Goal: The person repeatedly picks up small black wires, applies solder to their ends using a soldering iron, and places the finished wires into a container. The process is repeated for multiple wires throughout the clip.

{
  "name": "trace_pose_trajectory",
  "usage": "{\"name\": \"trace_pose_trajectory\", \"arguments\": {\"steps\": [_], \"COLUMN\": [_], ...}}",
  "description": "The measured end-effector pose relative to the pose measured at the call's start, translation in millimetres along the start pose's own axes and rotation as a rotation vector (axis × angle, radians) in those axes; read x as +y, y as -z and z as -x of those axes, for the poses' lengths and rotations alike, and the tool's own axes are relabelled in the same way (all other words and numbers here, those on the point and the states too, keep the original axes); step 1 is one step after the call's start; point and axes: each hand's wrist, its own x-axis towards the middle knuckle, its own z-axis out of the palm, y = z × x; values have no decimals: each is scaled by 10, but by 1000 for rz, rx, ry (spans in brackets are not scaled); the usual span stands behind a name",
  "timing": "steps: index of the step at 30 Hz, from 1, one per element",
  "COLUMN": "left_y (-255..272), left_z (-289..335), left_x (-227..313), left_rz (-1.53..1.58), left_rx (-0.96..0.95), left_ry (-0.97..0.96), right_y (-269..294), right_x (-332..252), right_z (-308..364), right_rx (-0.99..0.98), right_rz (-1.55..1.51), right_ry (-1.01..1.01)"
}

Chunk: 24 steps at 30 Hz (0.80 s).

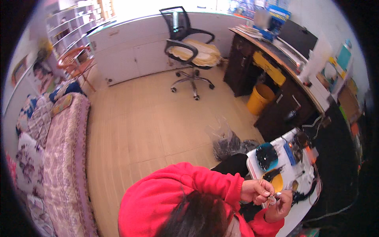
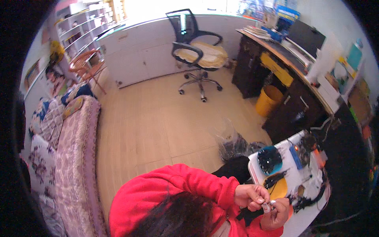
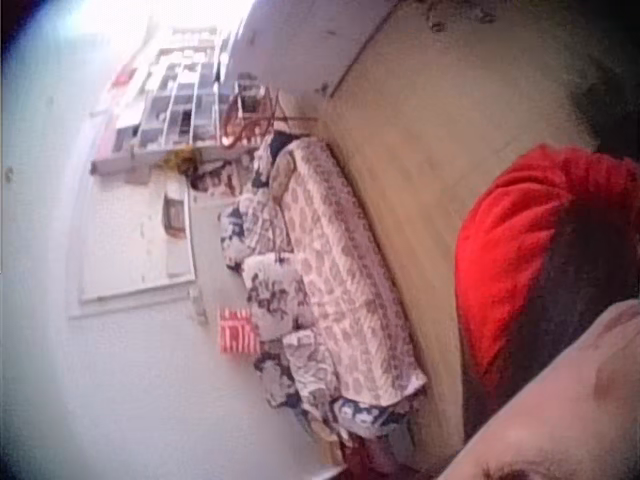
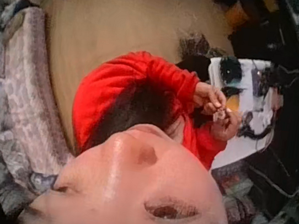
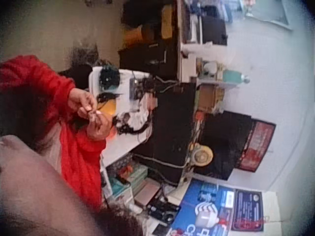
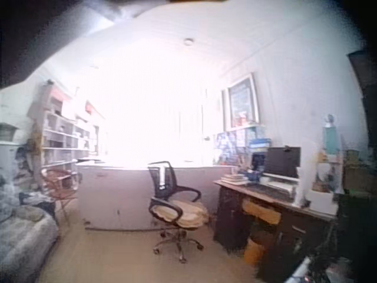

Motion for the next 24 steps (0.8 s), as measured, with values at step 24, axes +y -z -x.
{"name": "trace_pose_trajectory", "arguments": {"steps": [24], "left_y": [-469], "left_z": [135], "left_x": [367], "left_rz": [-818], "left_rx": [79], "left_ry": [139], "right_y": [191], "right_x": [-301], "right_z": [253], "right_rx": [-147], "right_rz": [-177], "right_ry": [-245]}}
